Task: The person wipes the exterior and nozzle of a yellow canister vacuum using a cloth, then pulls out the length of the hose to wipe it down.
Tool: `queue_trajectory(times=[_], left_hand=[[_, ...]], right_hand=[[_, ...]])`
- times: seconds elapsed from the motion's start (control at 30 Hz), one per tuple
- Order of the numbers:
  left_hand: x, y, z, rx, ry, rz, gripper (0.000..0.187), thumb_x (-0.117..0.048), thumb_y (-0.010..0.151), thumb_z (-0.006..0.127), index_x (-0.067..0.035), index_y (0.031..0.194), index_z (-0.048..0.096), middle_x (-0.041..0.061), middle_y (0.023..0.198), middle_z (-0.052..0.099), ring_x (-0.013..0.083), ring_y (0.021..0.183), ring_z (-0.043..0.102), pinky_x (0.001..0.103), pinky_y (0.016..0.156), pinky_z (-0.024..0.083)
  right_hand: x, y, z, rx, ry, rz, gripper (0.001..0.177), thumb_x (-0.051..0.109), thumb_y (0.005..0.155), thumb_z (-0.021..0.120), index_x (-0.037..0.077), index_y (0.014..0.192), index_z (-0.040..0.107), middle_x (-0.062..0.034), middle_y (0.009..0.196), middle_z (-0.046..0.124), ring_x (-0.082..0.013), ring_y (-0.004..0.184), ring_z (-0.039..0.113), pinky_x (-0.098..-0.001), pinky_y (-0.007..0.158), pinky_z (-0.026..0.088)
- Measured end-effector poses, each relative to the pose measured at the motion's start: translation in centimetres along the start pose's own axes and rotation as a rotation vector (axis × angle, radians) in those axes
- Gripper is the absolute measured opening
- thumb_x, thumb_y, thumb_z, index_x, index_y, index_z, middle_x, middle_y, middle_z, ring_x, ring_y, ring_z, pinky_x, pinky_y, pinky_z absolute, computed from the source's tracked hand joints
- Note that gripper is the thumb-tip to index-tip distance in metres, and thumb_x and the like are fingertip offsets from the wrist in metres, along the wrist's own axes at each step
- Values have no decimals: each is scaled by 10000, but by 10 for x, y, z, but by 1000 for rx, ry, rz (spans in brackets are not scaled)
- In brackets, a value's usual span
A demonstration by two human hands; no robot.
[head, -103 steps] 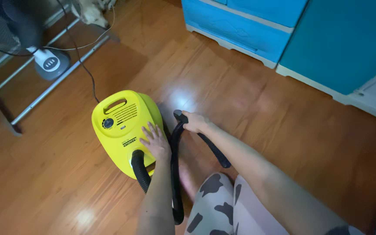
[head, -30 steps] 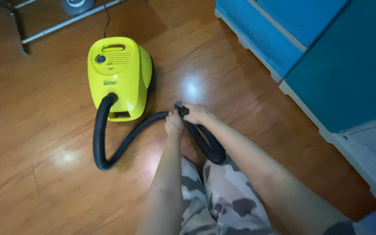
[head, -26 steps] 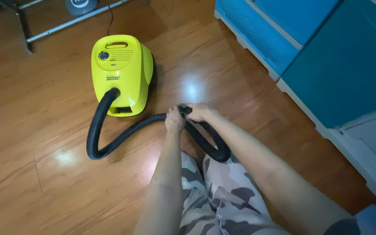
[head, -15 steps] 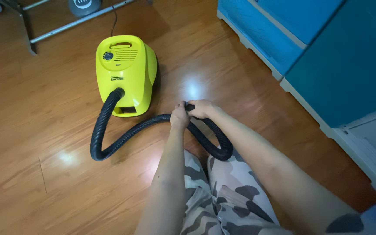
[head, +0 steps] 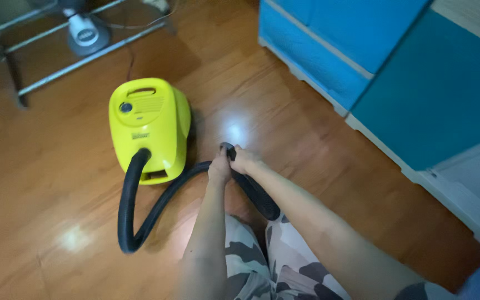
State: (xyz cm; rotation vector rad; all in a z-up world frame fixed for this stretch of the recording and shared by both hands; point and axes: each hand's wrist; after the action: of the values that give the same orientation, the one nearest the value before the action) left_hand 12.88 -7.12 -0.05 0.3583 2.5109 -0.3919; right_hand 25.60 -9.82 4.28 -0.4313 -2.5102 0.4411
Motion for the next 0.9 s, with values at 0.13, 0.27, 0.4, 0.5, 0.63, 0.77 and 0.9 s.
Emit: queue_trajectory(times=[0.13,0.27,0.4,0.5,0.63,0.77,0.9], left_hand=[[-27,4,10,35,18,196,500,-177,1012,539,-146,1501,441,198,1395,624,414,1249,608,503,1008,507],[-70,-4,30,134,34,242,754,-47,797,651,-97,1498,380,234,1318,610,400,1217,596,478,1016,491],[-93,-14,60,59,20,340,739,-41,820,593,-70,1527,383,256,1300,627,421,1179,614,489,996,501],[-110,-10,73,160,84,353,706,-53,859,563,-86,1544,393,245,1267,660,405,1192,627,475,1010,510],[-128,2,97,263,148,299,793,-57,810,592,-139,1562,354,233,1292,638,398,1196,619,471,1021,496],[-145,9,123,88,98,495,772,-71,787,650,-115,1514,397,221,1363,622,388,1240,605,460,1032,494],[-188,1,135,288,186,351,864,-96,826,671,-184,1608,313,218,1413,575,373,1267,592,457,1062,487]], right_hand=[[-30,-7,-7,-69,76,81,658,518,894,603,53,1354,531,-268,1258,662,-434,1190,630,-505,1016,496],[-68,-17,-30,-127,22,117,666,539,850,592,75,1327,589,-246,1244,688,-406,1188,653,-483,1019,512],[-100,-31,-42,-134,-14,182,704,582,852,589,77,1342,599,-256,1243,693,-413,1195,652,-478,1027,514],[-129,-35,-48,-189,40,199,687,535,855,598,70,1361,594,-280,1242,697,-416,1196,665,-475,1026,530],[-163,-34,-67,-162,44,293,643,456,861,587,98,1393,548,-269,1290,656,-429,1220,627,-495,1033,504],[-195,-37,-83,-126,-22,275,651,453,878,586,58,1393,536,-256,1305,667,-397,1240,638,-483,1068,481],[-224,-50,-100,-127,23,304,683,492,884,575,76,1424,521,-263,1337,644,-415,1261,612,-492,1065,483]])
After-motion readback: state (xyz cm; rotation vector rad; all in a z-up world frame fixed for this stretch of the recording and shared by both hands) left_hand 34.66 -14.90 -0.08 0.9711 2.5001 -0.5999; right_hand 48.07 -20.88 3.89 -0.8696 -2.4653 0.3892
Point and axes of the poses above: each hand's wrist, its own y-axis towards the middle knuckle, its own z-axis out of the palm, x = y × z
